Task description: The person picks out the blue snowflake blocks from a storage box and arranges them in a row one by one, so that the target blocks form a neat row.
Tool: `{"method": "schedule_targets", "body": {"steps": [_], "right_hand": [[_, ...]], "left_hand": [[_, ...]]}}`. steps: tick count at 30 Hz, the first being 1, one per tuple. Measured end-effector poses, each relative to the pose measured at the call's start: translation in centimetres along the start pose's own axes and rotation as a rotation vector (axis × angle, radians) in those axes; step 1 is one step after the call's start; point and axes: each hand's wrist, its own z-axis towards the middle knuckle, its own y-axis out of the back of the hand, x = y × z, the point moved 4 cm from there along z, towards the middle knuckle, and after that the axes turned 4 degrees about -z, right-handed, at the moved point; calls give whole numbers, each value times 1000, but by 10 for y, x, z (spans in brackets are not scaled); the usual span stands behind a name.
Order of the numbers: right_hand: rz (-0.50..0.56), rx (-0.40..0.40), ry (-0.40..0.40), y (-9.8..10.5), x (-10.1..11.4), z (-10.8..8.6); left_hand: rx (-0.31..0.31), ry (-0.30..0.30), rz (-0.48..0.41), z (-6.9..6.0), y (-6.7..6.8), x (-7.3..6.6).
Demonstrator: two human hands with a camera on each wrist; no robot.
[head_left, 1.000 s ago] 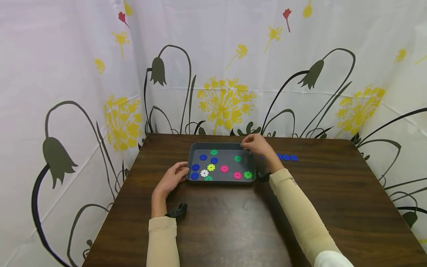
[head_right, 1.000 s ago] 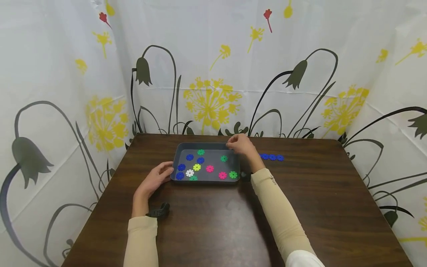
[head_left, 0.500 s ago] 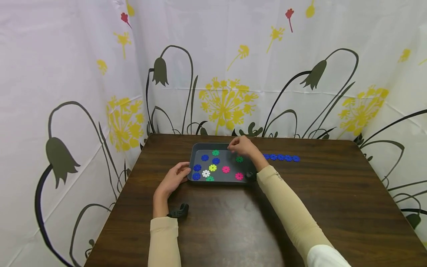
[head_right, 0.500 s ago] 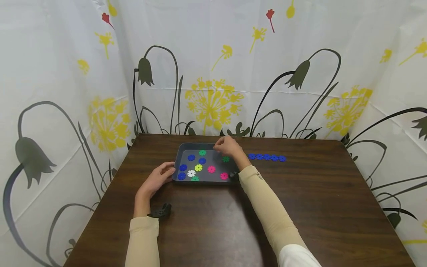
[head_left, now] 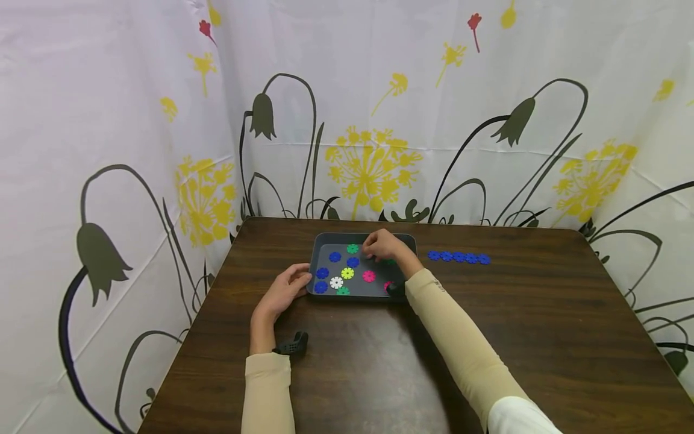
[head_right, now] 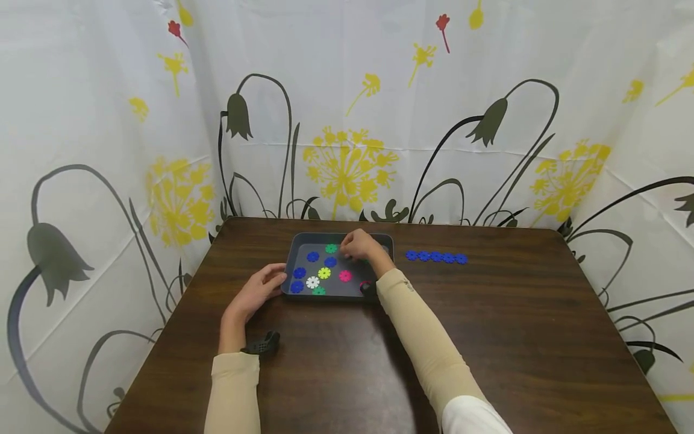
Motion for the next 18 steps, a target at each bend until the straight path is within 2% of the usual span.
{"method": "schedule_targets", "body": {"steps": [8, 18], "right_hand": [[-2, 33, 9, -13, 9, 9], [-44, 82, -34, -21, 12, 11]], "left_hand": [[3, -1, 11, 1, 1, 0], [-2, 14, 2, 3, 1, 2]]}}
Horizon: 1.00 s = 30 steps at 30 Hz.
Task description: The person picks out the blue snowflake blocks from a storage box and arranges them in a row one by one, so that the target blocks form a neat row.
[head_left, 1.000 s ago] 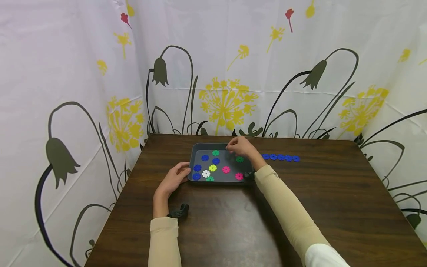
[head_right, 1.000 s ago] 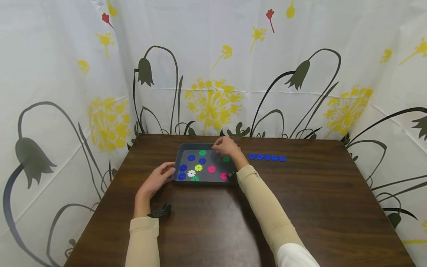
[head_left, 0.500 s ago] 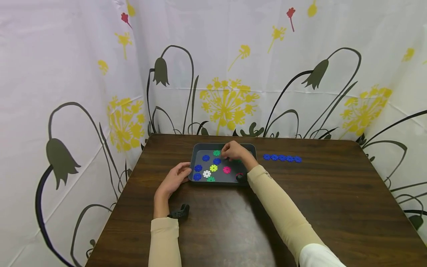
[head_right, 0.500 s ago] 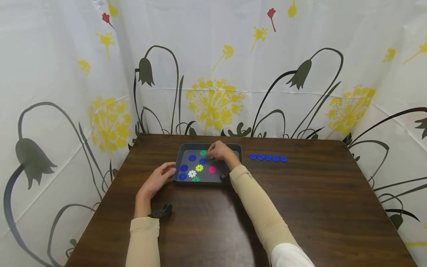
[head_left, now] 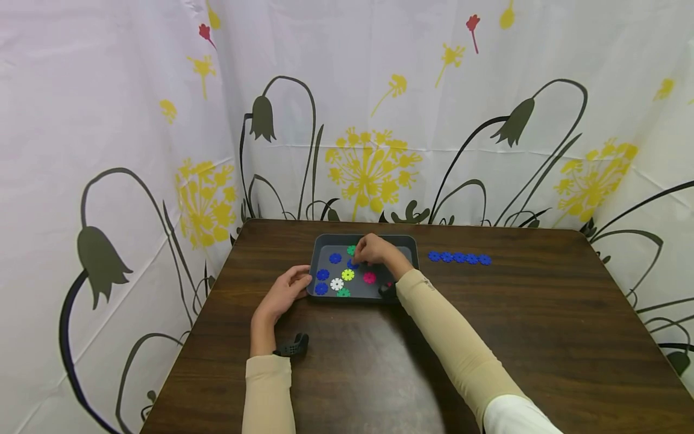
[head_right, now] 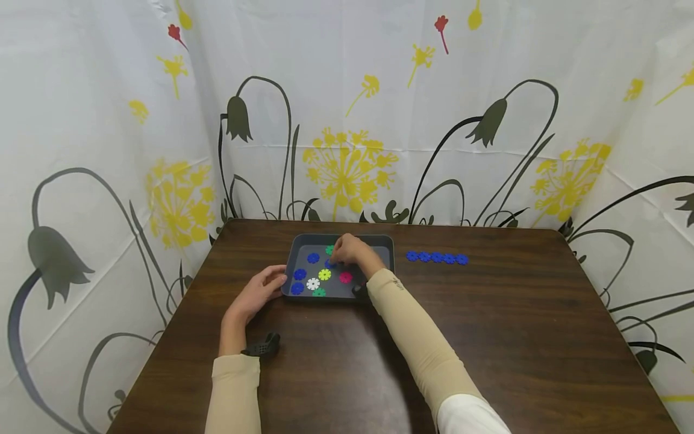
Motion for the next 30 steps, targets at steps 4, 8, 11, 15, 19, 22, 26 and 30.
{"method": "schedule_targets", "body": {"steps": [4, 8, 11, 15, 19, 22, 26, 30], "right_hand": [[-31, 6, -15, -2, 3, 0], [-97, 15, -37, -4, 6, 2], [-138, 29, -51, -4, 7, 5], [-165, 42, -59, -4, 8, 7], [-193, 51, -58, -3, 8, 7], [-203, 54, -50, -2, 9, 6], [-203, 33, -40, -1, 9, 5], [-162, -6, -48, 2, 8, 3]], "left_hand": [[-2, 1, 4, -1, 0, -1], [-4, -3, 8, -2, 1, -2], [-5, -7, 7, -2, 1, -3], [-10, -6, 0, -2, 0, -3], [-13, -2, 6, -1, 0, -3], [-12, -3, 8, -1, 0, -2], [-12, -6, 0, -1, 0, -2], [-9, -3, -1, -1, 1, -2]]}}
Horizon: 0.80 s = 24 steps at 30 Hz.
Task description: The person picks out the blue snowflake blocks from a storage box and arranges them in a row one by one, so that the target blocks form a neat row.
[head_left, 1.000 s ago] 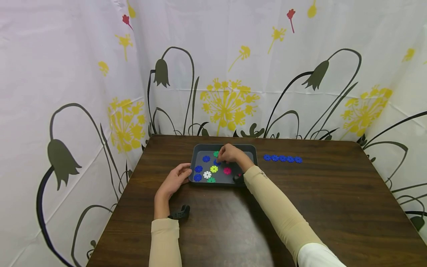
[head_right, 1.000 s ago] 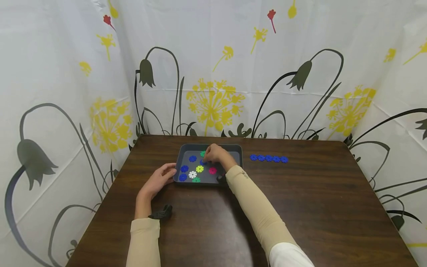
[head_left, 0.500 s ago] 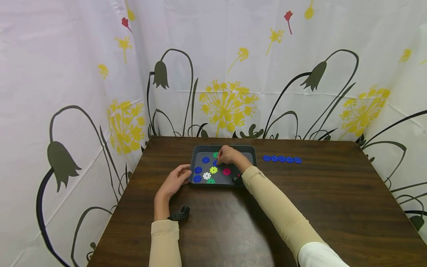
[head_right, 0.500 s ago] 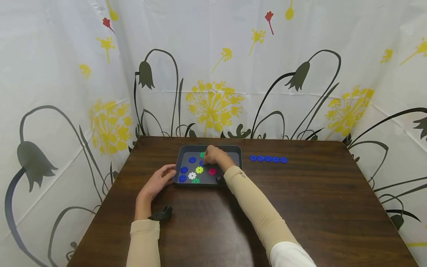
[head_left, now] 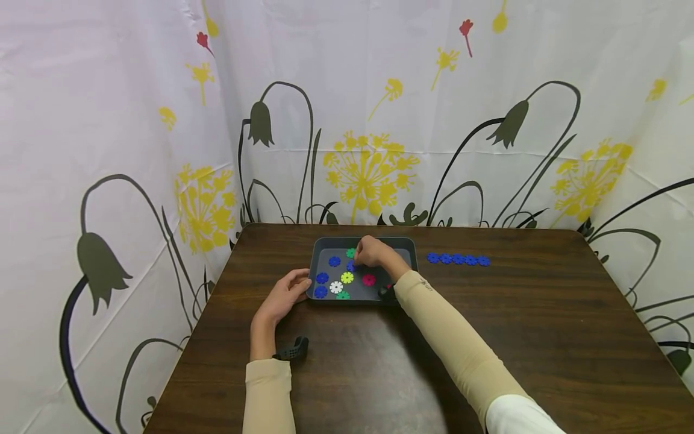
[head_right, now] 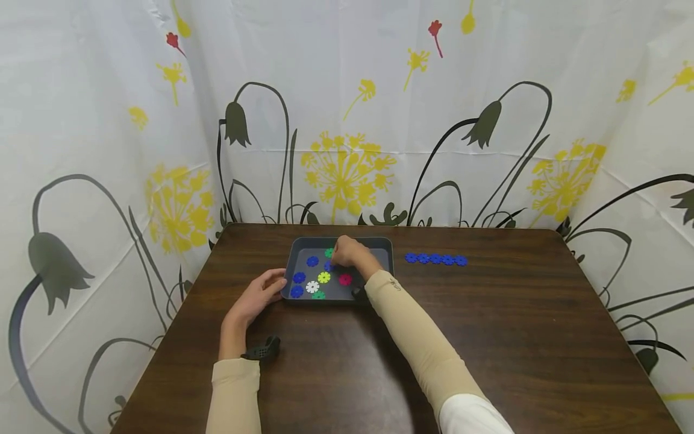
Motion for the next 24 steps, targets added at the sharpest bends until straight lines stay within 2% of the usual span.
{"method": "schedule_targets", "body": {"steps": [4, 10, 24], "right_hand": [[68, -27, 10, 5, -2, -5], [125, -35, 66, 10, -4, -14], [174, -82, 114, 24, -15, -34]], "left_hand": [[-1, 3, -18, 0, 0, -1], [3, -3, -20, -1, 0, -2], [-3, -11, 7, 0, -1, -2]]}}
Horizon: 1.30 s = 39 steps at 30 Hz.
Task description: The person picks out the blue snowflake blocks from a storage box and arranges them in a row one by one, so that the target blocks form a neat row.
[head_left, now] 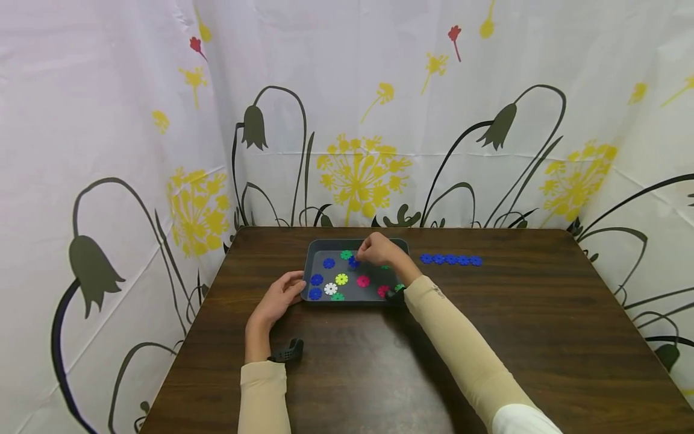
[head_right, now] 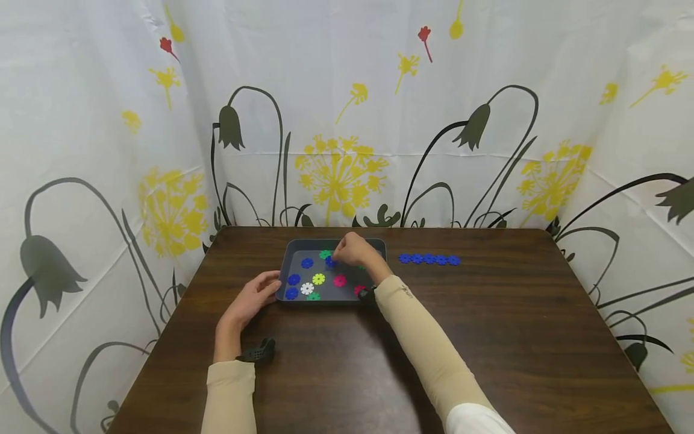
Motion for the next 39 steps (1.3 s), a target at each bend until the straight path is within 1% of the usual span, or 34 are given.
{"method": "schedule_targets", "body": {"steps": [4, 8, 14, 22, 28, 32, 39], "right_hand": [[22, -5, 19, 6, -7, -5], [13, -25, 34, 14, -13, -13], [59, -85, 42, 29, -19, -27], [52, -156, 47, 52, -34, -41], [47, -212, 30, 66, -47, -51], [47, -245, -4, 74, -57, -57], [43, -283, -39, 90, -78, -70]], "left_hand": [[5, 2, 5, 0, -1, 0], [10, 0, 0, 0, -1, 1], [16, 2, 13, 4, -1, 3], [7, 14, 26, 5, 1, 4], [6, 21, 29, 5, 2, 5], [5, 17, 32, 6, 3, 6], [7, 35, 27, 7, 2, 5]]}}
